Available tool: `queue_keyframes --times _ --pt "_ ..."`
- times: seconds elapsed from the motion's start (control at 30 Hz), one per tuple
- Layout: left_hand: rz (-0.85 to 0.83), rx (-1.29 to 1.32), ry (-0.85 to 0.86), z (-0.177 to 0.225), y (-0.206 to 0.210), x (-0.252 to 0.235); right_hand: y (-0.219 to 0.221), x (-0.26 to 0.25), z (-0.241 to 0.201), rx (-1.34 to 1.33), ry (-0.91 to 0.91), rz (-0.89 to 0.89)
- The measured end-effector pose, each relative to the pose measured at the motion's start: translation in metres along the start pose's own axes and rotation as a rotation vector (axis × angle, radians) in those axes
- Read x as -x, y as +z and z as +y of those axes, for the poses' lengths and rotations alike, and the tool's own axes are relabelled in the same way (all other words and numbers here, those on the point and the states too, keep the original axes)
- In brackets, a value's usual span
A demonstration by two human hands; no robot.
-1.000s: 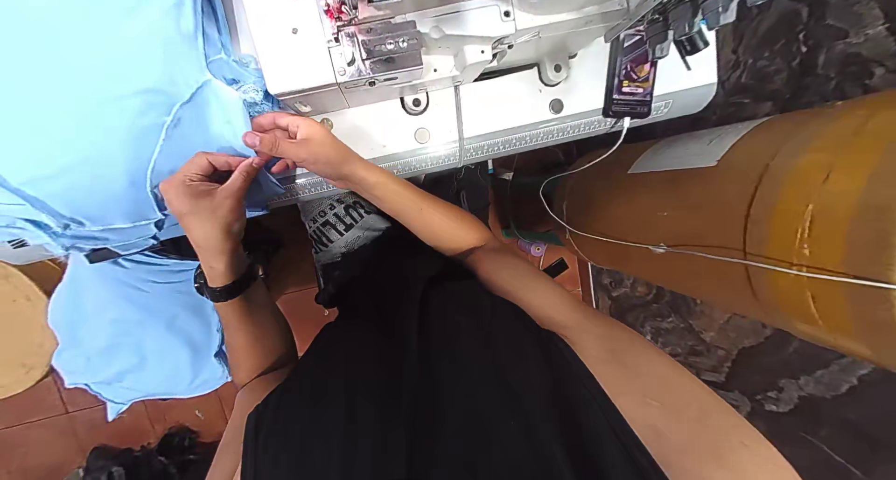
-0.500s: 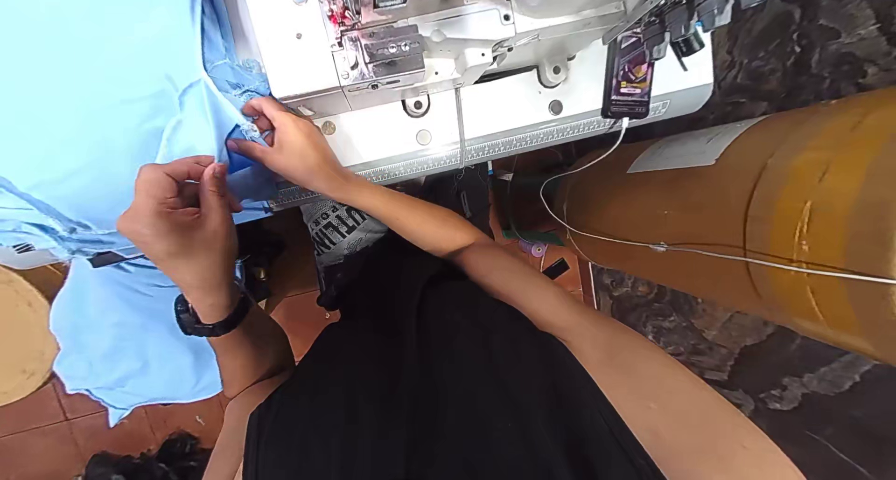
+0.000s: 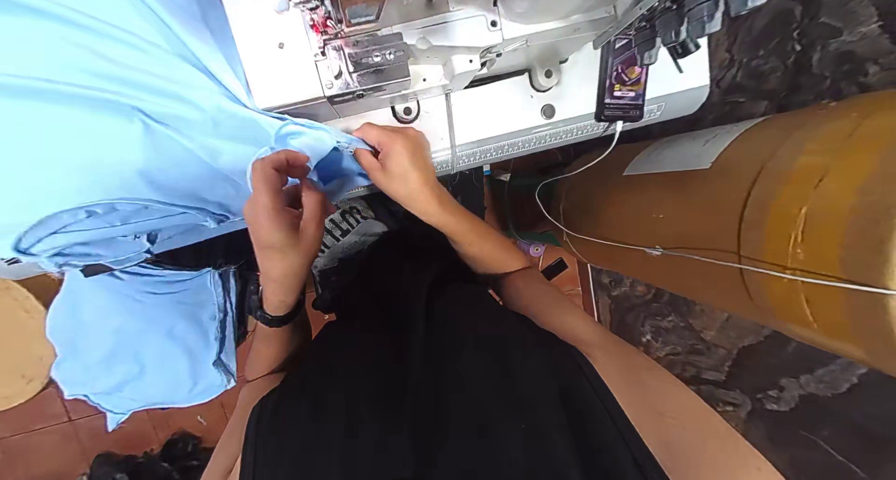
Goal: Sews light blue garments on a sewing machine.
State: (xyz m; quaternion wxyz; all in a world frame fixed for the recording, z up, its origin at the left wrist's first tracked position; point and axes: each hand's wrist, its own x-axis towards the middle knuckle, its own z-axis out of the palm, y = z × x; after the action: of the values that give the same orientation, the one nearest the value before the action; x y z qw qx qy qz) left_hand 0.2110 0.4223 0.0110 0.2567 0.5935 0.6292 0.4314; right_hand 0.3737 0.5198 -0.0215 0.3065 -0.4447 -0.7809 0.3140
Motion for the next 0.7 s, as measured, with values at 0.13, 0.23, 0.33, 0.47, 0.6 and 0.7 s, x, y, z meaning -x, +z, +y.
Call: queue_keyframes --times 0.13,0.23,0.33,0.47,0.6,0.7 --pt "0.142 -0.363 -0.027 0.002 0.012 0.011 0.021 -0.019 -0.011 0.040 -0.034 -0.017" --pt "0.312 -0.691 -0.171 0.007 -0.003 0.013 0.026 -0.030 -0.020 0.088 -0.100 0.010" --pt "0.537 -0.664 -0.204 -0.003 -0.033 0.010 0.025 -0.018 -0.018 0.145 -0.200 0.128" --pt "0.565 0.278 -0.095 -0.015 -0.031 0.007 0.030 0.003 -0.016 -0.339 -0.064 0.067" --pt "0.461 1.031 -0.342 -0.019 -0.014 0.011 0.045 0.011 -0.010 -1.334 0.506 -0.101" --pt "0.477 0.669 -0.149 -0.027 -0.008 0.020 0.045 0.005 -0.012 -1.535 0.610 -0.181"
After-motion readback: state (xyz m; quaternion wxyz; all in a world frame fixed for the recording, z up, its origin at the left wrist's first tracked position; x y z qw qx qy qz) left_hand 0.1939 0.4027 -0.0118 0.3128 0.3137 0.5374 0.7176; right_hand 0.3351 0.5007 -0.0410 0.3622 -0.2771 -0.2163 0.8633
